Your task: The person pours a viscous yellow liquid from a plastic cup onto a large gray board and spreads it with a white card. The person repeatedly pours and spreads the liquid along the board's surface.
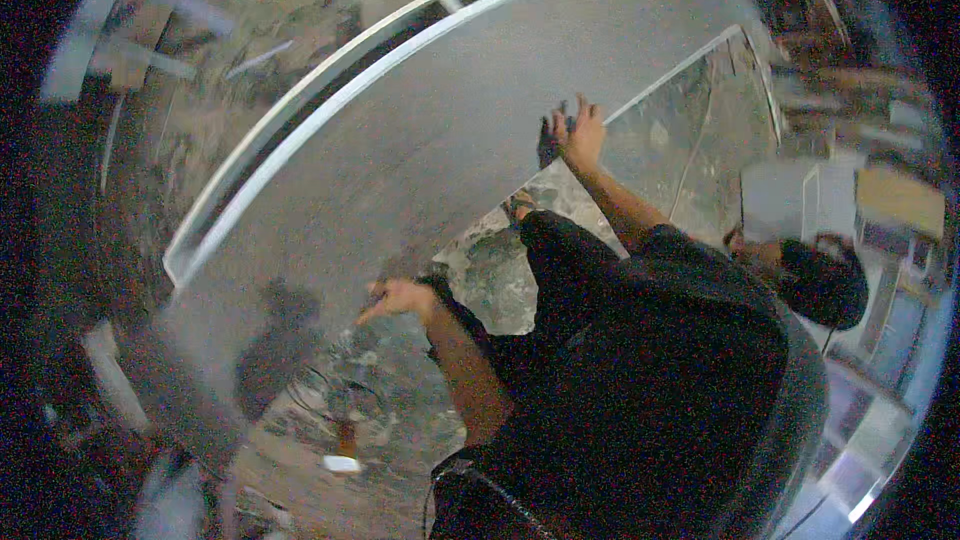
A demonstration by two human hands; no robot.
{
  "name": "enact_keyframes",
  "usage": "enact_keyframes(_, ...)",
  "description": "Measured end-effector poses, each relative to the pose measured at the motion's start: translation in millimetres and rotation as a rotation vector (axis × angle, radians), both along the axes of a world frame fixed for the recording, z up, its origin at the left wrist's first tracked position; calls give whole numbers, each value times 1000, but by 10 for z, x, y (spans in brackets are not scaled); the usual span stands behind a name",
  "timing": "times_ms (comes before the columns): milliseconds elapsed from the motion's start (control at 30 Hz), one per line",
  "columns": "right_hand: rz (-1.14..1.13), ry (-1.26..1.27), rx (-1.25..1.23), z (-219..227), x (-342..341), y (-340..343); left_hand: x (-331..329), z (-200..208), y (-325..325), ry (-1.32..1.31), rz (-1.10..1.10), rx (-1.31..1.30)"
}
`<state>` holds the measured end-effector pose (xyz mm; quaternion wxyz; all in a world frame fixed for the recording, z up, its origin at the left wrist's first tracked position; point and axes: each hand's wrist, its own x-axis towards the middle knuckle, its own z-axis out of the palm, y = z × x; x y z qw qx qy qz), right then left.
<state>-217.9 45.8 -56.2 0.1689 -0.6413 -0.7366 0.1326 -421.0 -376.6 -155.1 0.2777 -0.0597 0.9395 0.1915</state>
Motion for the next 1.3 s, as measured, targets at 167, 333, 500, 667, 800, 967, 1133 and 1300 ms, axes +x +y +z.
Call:
enact_keyframes(167, -481, 167, -15, -683, 990, 523, -482, -53, -31, -151, -258, -503)
enact_keyframes(333, -558, 361, 11, -681, 746, 513, -802, 202, 41, -225, -423, -798)
enact_keyframes(500, -673, 483, 5, -504, 784, 475, -776, 335, 331, -246, -549, -912)
enact_keyframes(667, -659, 536, 31, -484, 710, 487, -886, 428, 439, -226, -574, -961)
enact_keyframes(800, -653, 486, 77, -624, 749, 485, -866, 418, 451, -234, -595, -991)
enact_keyframes(967, -575, 273, 123, -706, 781, 527, -854, 383, 438, -253, -581, -999)
enact_keyframes(1133, -453, 229, 172, -403, 1065, 667, -810, 319, 405, -271, -584, -995)
enact_keyframes(1300, -394, 351, -200, -271, 1477, 912, -773, 271, 385, -285, -583, -982)
